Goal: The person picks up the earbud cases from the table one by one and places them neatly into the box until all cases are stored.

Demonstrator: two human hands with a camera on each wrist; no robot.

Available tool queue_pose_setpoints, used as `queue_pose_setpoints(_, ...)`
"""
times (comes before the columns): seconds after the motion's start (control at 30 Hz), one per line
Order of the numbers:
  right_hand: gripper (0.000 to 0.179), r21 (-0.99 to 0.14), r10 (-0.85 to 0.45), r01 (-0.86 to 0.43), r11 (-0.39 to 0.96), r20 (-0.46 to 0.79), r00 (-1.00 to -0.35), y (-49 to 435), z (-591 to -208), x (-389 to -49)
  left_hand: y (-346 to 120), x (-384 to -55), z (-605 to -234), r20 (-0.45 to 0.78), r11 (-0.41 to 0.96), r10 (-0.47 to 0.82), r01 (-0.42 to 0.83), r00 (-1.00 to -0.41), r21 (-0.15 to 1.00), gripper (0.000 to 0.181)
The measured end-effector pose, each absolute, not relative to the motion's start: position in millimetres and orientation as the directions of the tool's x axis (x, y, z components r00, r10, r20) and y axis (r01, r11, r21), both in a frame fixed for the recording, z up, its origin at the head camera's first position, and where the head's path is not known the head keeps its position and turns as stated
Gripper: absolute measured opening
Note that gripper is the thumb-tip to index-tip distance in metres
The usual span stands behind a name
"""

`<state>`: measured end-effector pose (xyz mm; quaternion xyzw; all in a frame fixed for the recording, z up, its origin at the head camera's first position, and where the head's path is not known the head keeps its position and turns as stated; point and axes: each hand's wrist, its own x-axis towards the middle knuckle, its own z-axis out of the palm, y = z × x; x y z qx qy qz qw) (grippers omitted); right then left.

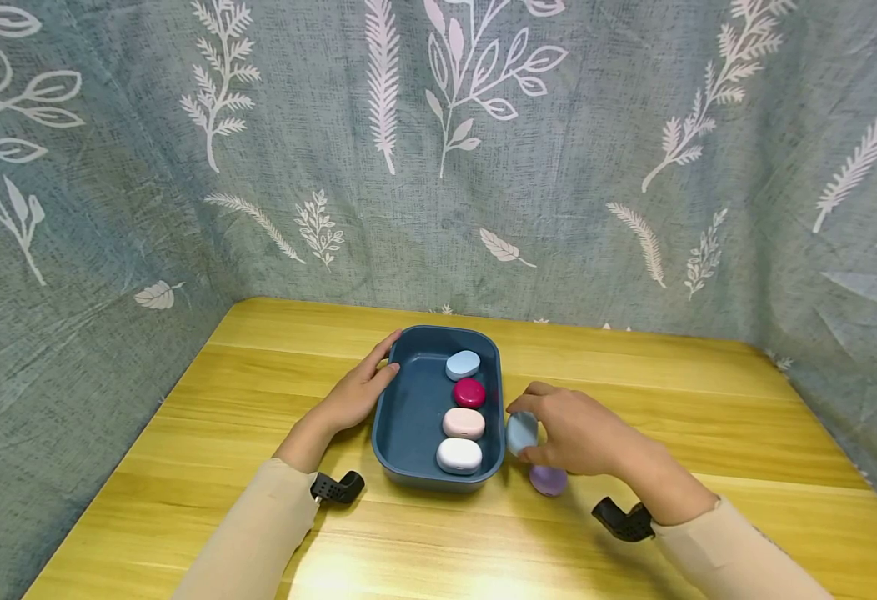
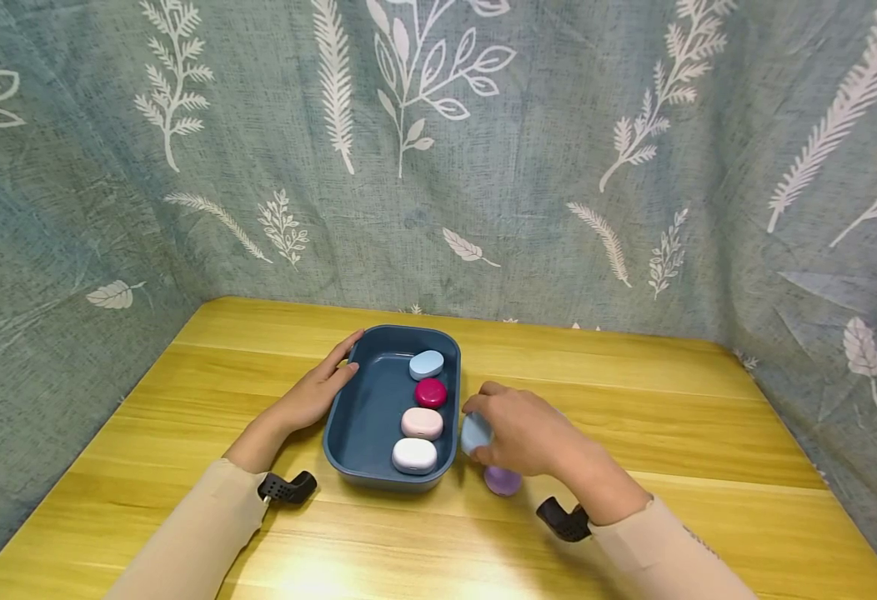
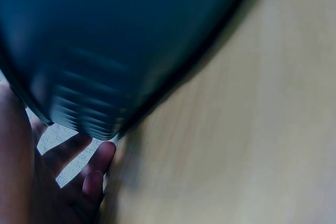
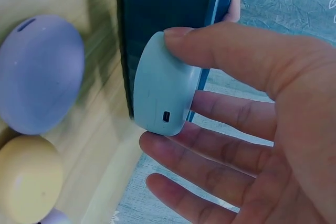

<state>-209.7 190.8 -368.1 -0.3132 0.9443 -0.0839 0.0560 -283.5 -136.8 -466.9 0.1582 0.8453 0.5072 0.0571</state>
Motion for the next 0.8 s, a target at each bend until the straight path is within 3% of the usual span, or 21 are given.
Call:
queue_pose_setpoints(0.6, 0.050, -0.191, -0.596, -0.577, 0.794, -0.055, -0.801, 190, -353, -208, -137, -283, -466, 0.053, 0.427, 0.331, 0.200, -0.942, 0.882, 0.049)
queue_pose_setpoints(0.8, 0.048, -0.195, -0.603, -0.587, 0.785, -0.028, -0.797, 190, -348, -208, -134, -265, -435, 0.013, 0.437, 0.353, 0.177, -0.935, 0.882, 0.053)
